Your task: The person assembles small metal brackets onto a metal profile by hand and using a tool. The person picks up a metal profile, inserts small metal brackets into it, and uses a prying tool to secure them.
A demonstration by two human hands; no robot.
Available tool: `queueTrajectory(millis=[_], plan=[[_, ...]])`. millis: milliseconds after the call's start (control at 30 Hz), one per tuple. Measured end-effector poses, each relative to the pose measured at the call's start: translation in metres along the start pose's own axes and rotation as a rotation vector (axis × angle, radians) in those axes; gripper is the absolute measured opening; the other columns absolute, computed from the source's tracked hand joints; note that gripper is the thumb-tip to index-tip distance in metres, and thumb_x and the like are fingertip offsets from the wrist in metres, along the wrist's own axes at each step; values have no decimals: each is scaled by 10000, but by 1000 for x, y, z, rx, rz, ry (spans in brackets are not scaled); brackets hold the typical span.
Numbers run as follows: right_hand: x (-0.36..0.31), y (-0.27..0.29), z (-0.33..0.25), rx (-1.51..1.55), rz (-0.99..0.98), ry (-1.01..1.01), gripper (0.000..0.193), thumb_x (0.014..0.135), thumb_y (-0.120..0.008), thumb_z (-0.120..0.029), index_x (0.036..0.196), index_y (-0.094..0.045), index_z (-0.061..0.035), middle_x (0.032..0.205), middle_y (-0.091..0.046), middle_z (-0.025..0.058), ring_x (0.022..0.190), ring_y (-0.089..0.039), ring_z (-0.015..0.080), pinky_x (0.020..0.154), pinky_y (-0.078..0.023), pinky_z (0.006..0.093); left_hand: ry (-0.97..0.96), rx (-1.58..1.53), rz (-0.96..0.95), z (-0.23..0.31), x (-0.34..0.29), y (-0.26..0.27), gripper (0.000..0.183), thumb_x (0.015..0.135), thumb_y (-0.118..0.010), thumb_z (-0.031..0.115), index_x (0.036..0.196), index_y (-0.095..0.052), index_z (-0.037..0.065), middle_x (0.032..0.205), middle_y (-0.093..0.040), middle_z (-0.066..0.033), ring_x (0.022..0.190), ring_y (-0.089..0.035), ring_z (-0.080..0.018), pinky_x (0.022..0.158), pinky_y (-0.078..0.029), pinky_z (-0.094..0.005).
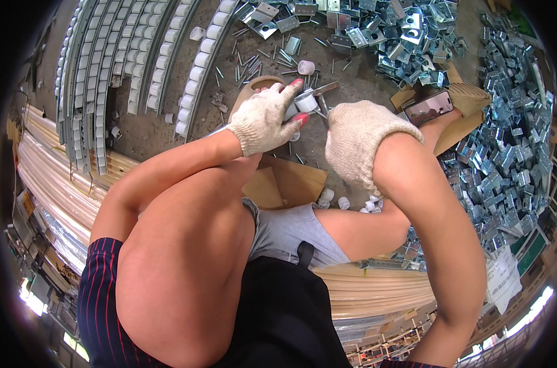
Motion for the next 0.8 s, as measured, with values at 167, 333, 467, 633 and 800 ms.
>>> queueTrajectory(millis=[167, 333, 467, 633, 800], plan=[[-11, 6, -15, -149, -38, 15, 308, 973, -532, -201, 1070, -741, 3, 1034, -738, 268, 1022, -715, 431, 940, -562, 489, 10, 95, -31, 2, -1, 0, 708, 968, -679, 395, 1544, -433, 63, 1195, -615, -255, 1062, -657, -467, 899, -546, -540], [-5, 14, -19, -147, -89, 29, 320, 895, -602, -174, 1095, -787, -7, 1101, -747, 276, 1054, -741, 409, 942, -588, 471, -17, 90, -9, 4, -2, 2, 695, 967, -673, 364, 1537, -430, 48, 1170, -612, -255, 1027, -660, -469, 866, -551, -551], [-3, 11, -17, -57, -59, -14, 331, 868, -631, -167, 1108, -796, -9, 1131, -747, 275, 1066, -748, 401, 935, -597, 465, -6, 92, -28, 5, -2, 2, 700, 961, -678, 362, 1527, -433, 32, 1166, -607, -269, 1018, -658, -481, 869, -554, -560], [6, 1, -21, -85, -94, -22, 346, 892, -609, -174, 1126, -782, 13, 1143, -740, 286, 1083, -738, 412, 949, -592, 475, -38, 122, -17, 3, 0, -4, 702, 955, -684, 371, 1519, -441, 32, 1158, -616, -265, 1029, -662, -476, 877, -558, -557], [-6, -32, -10, 120, 81, -68, 314, 952, -555, -167, 1135, -707, 38, 1064, -737, 303, 1035, -726, 448, 938, -575, 530, -10, 150, -57, -2, 4, -3, 723, 932, -708, 396, 1506, -459, 33, 1143, -626, -261, 992, -679, -463, 870, -564, -544]])
Point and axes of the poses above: each hand's wrist, its own x-axis towards the middle knuckle, its own y-axis out of the back of the hand, z = x × y, the point moved 4 cm from there along x, towards the middle knuckle
